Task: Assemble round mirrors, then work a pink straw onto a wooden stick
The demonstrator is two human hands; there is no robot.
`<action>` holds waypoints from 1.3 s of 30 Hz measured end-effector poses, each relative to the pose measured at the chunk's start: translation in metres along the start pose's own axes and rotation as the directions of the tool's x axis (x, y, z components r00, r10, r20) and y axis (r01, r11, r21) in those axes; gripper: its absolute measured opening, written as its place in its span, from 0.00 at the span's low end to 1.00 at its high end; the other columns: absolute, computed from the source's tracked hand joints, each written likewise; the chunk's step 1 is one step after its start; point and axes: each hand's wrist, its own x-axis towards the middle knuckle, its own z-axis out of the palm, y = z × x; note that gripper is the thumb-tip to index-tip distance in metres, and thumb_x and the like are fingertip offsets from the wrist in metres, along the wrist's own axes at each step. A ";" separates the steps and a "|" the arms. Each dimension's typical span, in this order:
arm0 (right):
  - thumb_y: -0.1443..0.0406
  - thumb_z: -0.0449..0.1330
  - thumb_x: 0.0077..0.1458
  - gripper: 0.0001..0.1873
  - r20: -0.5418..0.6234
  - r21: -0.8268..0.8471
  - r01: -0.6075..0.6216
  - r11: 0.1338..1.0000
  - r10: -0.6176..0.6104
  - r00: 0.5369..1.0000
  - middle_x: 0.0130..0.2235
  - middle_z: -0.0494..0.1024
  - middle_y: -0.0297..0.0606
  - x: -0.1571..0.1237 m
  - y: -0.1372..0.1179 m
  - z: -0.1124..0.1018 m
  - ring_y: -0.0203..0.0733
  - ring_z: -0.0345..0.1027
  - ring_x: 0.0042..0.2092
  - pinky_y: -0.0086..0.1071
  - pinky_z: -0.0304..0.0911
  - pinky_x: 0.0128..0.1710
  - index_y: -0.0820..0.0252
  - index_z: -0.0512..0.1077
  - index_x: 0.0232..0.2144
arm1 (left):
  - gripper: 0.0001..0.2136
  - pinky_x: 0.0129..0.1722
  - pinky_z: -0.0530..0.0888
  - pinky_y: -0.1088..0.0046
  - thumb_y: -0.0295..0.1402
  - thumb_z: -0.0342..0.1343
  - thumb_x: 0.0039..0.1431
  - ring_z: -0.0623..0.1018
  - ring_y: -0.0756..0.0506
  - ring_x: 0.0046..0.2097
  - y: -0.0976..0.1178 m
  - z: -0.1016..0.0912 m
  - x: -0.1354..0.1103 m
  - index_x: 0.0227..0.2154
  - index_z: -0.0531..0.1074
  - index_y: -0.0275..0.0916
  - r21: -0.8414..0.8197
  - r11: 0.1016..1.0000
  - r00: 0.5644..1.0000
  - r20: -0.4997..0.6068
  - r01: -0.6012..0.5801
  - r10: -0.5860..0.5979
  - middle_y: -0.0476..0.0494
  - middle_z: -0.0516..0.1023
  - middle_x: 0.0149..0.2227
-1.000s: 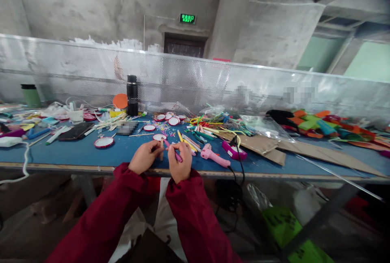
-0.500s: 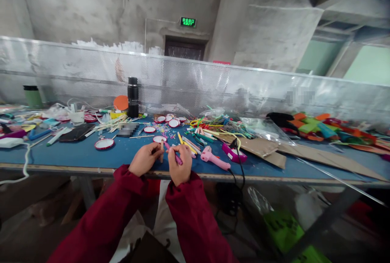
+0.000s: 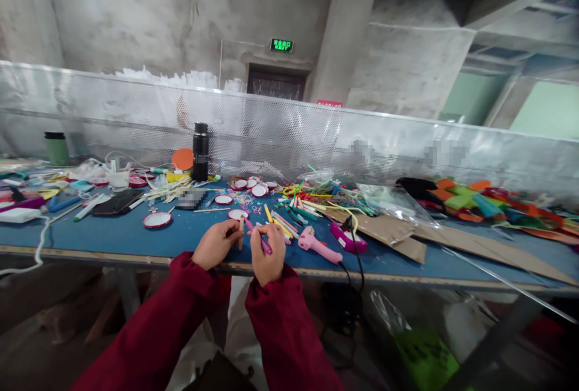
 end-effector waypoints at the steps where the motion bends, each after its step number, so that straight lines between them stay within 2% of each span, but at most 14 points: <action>1: 0.66 0.55 0.61 0.08 0.006 0.001 0.004 1.000 -0.004 1.000 0.28 0.76 0.32 0.000 0.000 0.000 0.39 0.67 0.33 0.36 0.59 0.43 0.55 0.65 0.28 | 0.12 0.32 0.64 0.74 0.38 0.51 0.63 0.69 0.49 0.29 0.000 0.000 0.000 0.25 0.70 0.39 -0.002 1.000 1.000 -0.002 -0.004 0.004 0.51 0.73 0.25; 27: 0.66 0.55 0.60 0.09 0.005 0.003 -0.011 1.000 0.011 1.000 0.28 0.76 0.33 0.001 0.000 0.002 0.39 0.68 0.33 0.36 0.61 0.42 0.56 0.66 0.27 | 0.13 0.33 0.65 0.74 0.40 0.51 0.62 0.70 0.49 0.30 -0.002 -0.002 0.000 0.24 0.69 0.39 0.029 1.000 1.000 -0.007 0.000 0.001 0.50 0.74 0.25; 39: 0.66 0.55 0.60 0.09 0.003 0.003 -0.007 1.000 0.007 1.000 0.28 0.76 0.33 0.001 0.000 0.003 0.39 0.67 0.34 0.36 0.60 0.42 0.56 0.66 0.27 | 0.14 0.33 0.64 0.74 0.41 0.51 0.62 0.68 0.49 0.29 -0.003 -0.003 0.001 0.24 0.68 0.38 0.046 0.999 1.000 -0.006 -0.003 0.003 0.51 0.71 0.25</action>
